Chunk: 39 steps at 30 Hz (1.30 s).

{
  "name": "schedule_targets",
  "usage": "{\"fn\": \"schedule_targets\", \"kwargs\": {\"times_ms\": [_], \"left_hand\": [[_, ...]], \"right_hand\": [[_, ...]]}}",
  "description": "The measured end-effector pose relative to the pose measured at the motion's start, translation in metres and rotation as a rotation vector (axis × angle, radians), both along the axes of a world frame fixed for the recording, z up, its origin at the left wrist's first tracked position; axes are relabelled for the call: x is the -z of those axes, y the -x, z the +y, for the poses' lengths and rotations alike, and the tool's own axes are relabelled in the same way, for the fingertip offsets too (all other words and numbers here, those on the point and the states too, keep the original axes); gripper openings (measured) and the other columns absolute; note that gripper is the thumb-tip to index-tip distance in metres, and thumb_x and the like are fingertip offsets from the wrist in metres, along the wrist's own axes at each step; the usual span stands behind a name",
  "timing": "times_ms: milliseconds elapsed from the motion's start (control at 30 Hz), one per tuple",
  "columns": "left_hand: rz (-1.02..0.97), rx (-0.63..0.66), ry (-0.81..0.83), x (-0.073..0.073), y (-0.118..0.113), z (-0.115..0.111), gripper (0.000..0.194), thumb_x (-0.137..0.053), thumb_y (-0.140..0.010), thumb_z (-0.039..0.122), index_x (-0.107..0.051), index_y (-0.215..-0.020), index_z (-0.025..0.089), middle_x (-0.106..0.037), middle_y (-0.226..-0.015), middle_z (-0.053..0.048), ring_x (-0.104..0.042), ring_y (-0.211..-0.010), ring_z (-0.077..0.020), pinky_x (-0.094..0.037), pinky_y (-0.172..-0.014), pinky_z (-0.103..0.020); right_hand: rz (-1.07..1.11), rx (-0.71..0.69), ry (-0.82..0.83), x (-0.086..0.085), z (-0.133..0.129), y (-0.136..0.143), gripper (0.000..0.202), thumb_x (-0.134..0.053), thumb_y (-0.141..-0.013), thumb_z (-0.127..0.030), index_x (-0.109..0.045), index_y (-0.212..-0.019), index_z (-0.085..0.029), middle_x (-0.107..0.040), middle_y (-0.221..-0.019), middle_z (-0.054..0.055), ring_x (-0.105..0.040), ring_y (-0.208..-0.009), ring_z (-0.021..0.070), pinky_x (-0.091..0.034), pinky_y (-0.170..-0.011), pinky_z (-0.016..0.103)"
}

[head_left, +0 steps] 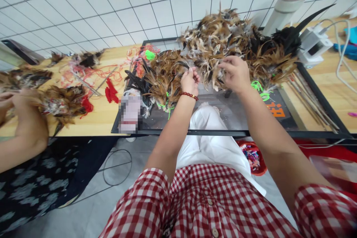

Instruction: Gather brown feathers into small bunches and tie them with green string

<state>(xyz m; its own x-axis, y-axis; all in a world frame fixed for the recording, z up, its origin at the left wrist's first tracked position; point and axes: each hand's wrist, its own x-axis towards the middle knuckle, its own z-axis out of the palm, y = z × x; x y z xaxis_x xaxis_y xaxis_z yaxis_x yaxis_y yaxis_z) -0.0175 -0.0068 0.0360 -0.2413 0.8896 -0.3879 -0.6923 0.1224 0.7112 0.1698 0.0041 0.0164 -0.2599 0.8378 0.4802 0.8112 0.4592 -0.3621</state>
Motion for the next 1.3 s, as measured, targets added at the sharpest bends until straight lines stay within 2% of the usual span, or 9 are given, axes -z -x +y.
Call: {"fn": "schedule_targets", "kwargs": {"times_ms": [67,200,367,567,667,833,967,1133,1300], "left_hand": [[-0.018,-0.003,0.001,0.001,0.001,0.001,0.024,-0.057,-0.105,0.026,-0.062,-0.084,0.018,-0.05,-0.06,0.008,-0.048,-0.049,-0.0013,-0.039,-0.053,-0.014],[-0.026,-0.001,-0.021,0.004,0.002,0.003,0.018,-0.066,-0.101,0.031,-0.064,-0.088,0.019,-0.05,-0.059,0.009,-0.048,-0.048,-0.0011,-0.04,-0.052,-0.014],[-0.022,-0.026,-0.047,0.001,0.003,0.002,0.02,-0.058,-0.105,0.027,-0.061,-0.086,0.019,-0.05,-0.058,0.009,-0.048,-0.047,-0.0008,-0.039,-0.051,-0.014],[-0.009,-0.029,-0.065,-0.001,0.002,0.001,0.024,-0.056,-0.105,0.022,-0.061,-0.082,0.018,-0.05,-0.058,0.009,-0.048,-0.047,-0.0009,-0.038,-0.051,-0.014],[0.018,-0.012,-0.075,0.002,0.001,0.002,0.023,-0.061,-0.103,0.024,-0.061,-0.081,0.018,-0.051,-0.059,0.008,-0.048,-0.048,-0.001,-0.039,-0.052,-0.014],[0.083,0.056,-0.098,0.004,-0.001,0.0,0.02,-0.065,-0.1,0.022,-0.063,-0.08,0.018,-0.058,-0.064,0.006,-0.055,-0.054,-0.0013,-0.043,-0.058,-0.013],[0.108,0.258,-0.082,0.005,-0.006,-0.006,0.019,-0.067,-0.098,0.02,-0.063,-0.081,0.016,-0.064,-0.066,0.004,-0.062,-0.06,-0.0042,-0.052,-0.068,-0.016],[0.138,0.378,-0.06,0.008,-0.011,-0.011,0.017,-0.068,-0.097,0.021,-0.066,-0.082,0.015,-0.071,-0.071,-0.002,-0.074,-0.075,-0.0107,-0.056,-0.078,-0.022],[0.187,0.416,-0.062,0.008,-0.014,-0.012,0.02,-0.073,-0.094,0.022,-0.066,-0.077,0.015,-0.071,-0.068,-0.001,-0.073,-0.071,-0.0116,-0.057,-0.077,-0.023]], "right_hand": [[0.107,0.07,0.014,-0.004,-0.002,0.0,0.029,-0.056,-0.095,-0.029,-0.078,-0.111,-0.018,-0.073,-0.123,0.017,-0.067,-0.113,0.0331,-0.05,-0.098,0.048],[0.128,0.088,0.246,-0.009,-0.012,0.021,0.027,-0.064,-0.092,-0.043,-0.078,-0.083,-0.021,-0.078,-0.087,0.01,-0.069,-0.081,0.0257,-0.05,-0.076,0.04],[-0.148,0.07,0.323,-0.006,-0.029,0.058,0.036,-0.07,-0.086,-0.054,-0.081,-0.095,-0.021,-0.082,-0.106,0.013,-0.074,-0.1,0.0324,-0.052,-0.08,0.04],[-0.348,0.069,0.41,-0.009,-0.036,0.071,0.031,-0.051,-0.094,-0.023,-0.081,-0.102,-0.019,-0.081,-0.11,0.02,-0.075,-0.104,0.0377,-0.054,-0.081,0.045],[-0.171,0.04,0.329,-0.003,-0.028,0.065,0.025,-0.053,-0.093,-0.023,-0.077,-0.098,-0.018,-0.08,-0.104,0.018,-0.073,-0.096,0.0346,-0.054,-0.082,0.045],[0.531,-0.035,0.313,0.011,-0.009,0.056,0.025,-0.053,-0.094,-0.046,-0.059,-0.085,-0.023,-0.065,-0.078,0.005,-0.062,-0.077,0.021,-0.052,-0.077,0.036],[0.951,-0.06,0.403,0.01,-0.006,0.061,0.033,-0.064,-0.084,-0.056,-0.051,-0.08,-0.026,-0.055,-0.071,-0.001,-0.059,-0.071,0.0175,-0.053,-0.07,0.032],[1.04,-0.008,0.428,0.007,-0.009,0.063,0.025,-0.07,-0.083,-0.047,-0.057,-0.082,-0.025,-0.067,-0.078,0.002,-0.067,-0.078,0.0192,-0.06,-0.075,0.035],[0.97,0.027,0.372,0.013,-0.006,0.06,0.034,-0.07,-0.085,-0.057,-0.062,-0.084,-0.024,-0.068,-0.081,0.003,-0.068,-0.078,0.0196,-0.06,-0.073,0.035]]}}
